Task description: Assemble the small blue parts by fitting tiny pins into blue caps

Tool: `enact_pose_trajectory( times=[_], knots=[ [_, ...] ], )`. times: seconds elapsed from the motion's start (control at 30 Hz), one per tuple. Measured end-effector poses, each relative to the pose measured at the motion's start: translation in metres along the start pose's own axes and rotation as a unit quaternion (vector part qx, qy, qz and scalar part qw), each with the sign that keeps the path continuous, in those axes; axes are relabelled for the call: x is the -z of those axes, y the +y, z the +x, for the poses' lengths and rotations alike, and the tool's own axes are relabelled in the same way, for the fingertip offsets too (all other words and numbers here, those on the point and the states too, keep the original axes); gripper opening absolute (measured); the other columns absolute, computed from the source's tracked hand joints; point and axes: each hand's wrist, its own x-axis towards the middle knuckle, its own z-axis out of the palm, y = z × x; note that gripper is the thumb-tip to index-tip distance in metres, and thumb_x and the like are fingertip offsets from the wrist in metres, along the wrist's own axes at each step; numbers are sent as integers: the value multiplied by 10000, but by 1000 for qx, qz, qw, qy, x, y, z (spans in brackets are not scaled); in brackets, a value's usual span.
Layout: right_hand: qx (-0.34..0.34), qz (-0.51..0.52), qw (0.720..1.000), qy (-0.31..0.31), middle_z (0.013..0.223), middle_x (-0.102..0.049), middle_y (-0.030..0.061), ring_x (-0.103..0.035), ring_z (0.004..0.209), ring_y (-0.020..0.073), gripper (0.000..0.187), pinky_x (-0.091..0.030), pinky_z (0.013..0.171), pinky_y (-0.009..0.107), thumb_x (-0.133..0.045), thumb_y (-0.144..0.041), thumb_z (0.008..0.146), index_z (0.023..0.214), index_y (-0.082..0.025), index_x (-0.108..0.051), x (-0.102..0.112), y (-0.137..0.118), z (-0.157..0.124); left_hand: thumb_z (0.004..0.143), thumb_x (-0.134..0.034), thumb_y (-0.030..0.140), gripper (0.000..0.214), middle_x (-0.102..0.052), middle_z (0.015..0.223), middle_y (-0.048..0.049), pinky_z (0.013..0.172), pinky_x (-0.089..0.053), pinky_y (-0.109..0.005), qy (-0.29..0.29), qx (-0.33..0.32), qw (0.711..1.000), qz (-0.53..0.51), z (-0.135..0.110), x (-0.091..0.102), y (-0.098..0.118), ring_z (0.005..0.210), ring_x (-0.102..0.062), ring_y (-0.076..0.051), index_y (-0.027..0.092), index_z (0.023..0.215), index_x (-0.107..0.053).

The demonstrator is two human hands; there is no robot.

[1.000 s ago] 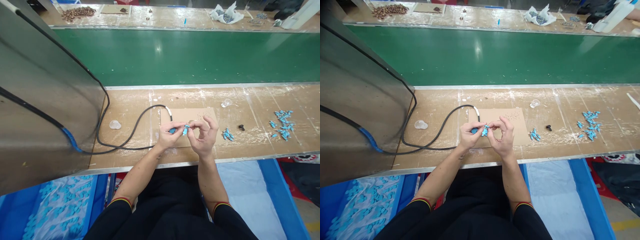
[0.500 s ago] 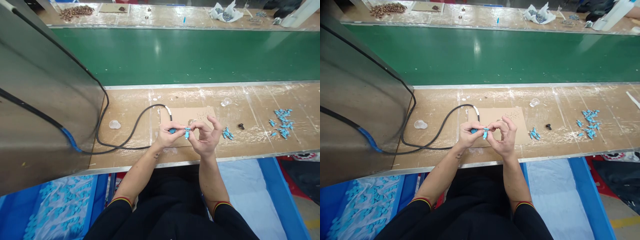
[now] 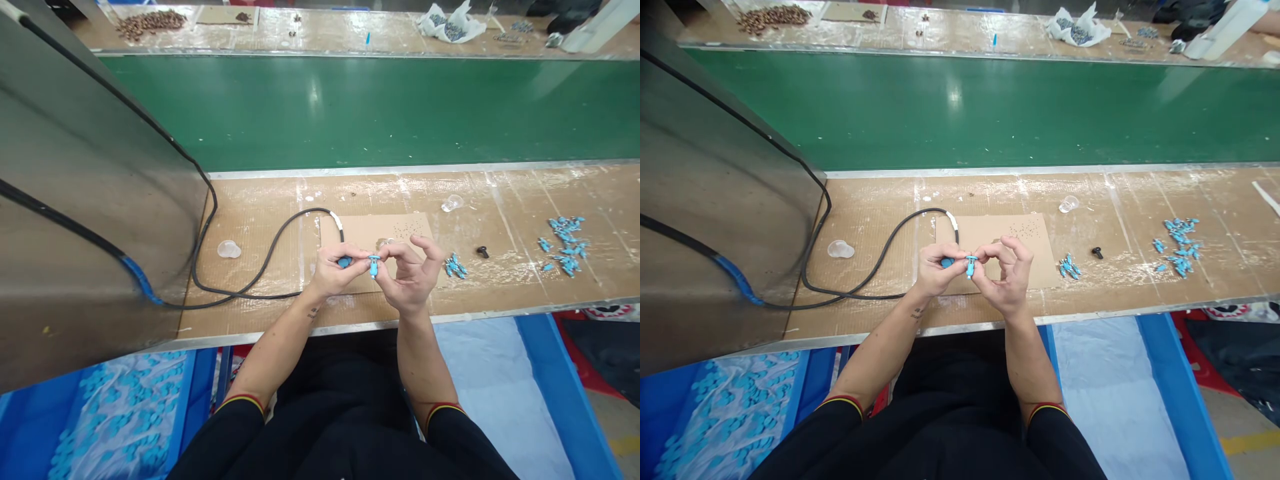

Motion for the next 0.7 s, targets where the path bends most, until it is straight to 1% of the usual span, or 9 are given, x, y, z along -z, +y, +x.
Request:
enact_pose_trajectory(
  times=[0.13, 0.23, 0.33, 0.43, 0.53, 0.6, 0.7],
  knots=[
    [4, -3, 1000, -2, 895, -689, -52, -668, 725, 129, 543, -605, 731, 306, -703, -120, 910, 1336, -321, -433, 1, 1, 0, 654, -975, 484, 309, -762, 666, -44, 479, -461, -212, 7, -2, 1000, 3, -1, 0, -1, 506, -591, -88, 221, 714, -823],
    [12, -3, 1000, -11, 910, -693, -51, -665, 734, 130, 514, -605, 746, 316, -696, -105, 912, 1290, -329, -428, 2, 1, 1, 653, -971, 504, 335, -769, 695, -51, 484, -452, -224, 8, 15, 1000, 12, -2, 1, -2, 520, -587, -91, 214, 716, -815],
    [17, 3, 1000, -13, 910, -686, -52, -660, 739, 129, 487, -604, 737, 309, -689, -104, 920, 1267, -334, -435, 1, -1, 1, 615, -985, 513, 362, -751, 667, -41, 487, -435, -228, 1, 34, 999, 2, -1, 1, -2, 513, -563, -88, 210, 700, -804],
    [8, 11, 1000, 6, 914, -686, -47, -669, 754, 129, 508, -606, 713, 285, -686, -120, 928, 1318, -339, -446, -4, -3, -1, 598, -972, 574, 425, -724, 631, -32, 486, -428, -222, 2, 69, 997, -28, -1, 2, -4, 503, -553, -84, 201, 676, -784],
    [-21, 22, 999, 35, 954, -696, -18, -699, 818, 138, 519, -620, 711, 271, -674, -143, 947, 1380, -331, -458, -11, -3, -5, 584, -961, 625, 491, -716, 630, -28, 493, -449, -220, 11, 107, 992, -65, -1, 3, -8, 492, -552, -77, 186, 666, -758],
    [-42, 38, 997, 45, 954, -704, -9, -713, 835, 140, 492, -624, 708, 259, -668, -152, 958, 1383, -315, -479, -14, -2, -8, 564, -968, 629, 511, -700, 613, -19, 496, -458, -222, 9, 118, 990, -77, -1, 3, -11, 481, -545, -74, 178, 667, -749],
    [-52, 68, 995, 59, 917, -713, -24, -716, 795, 127, 473, -622, 696, 241, -677, -144, 956, 1363, -307, -500, -16, -1, -9, 560, -972, 621, 512, -696, 612, -21, 498, -455, -225, -2, 115, 991, -68, -2, 4, -12, 488, -546, -78, 173, 683, -757]
  ],
)
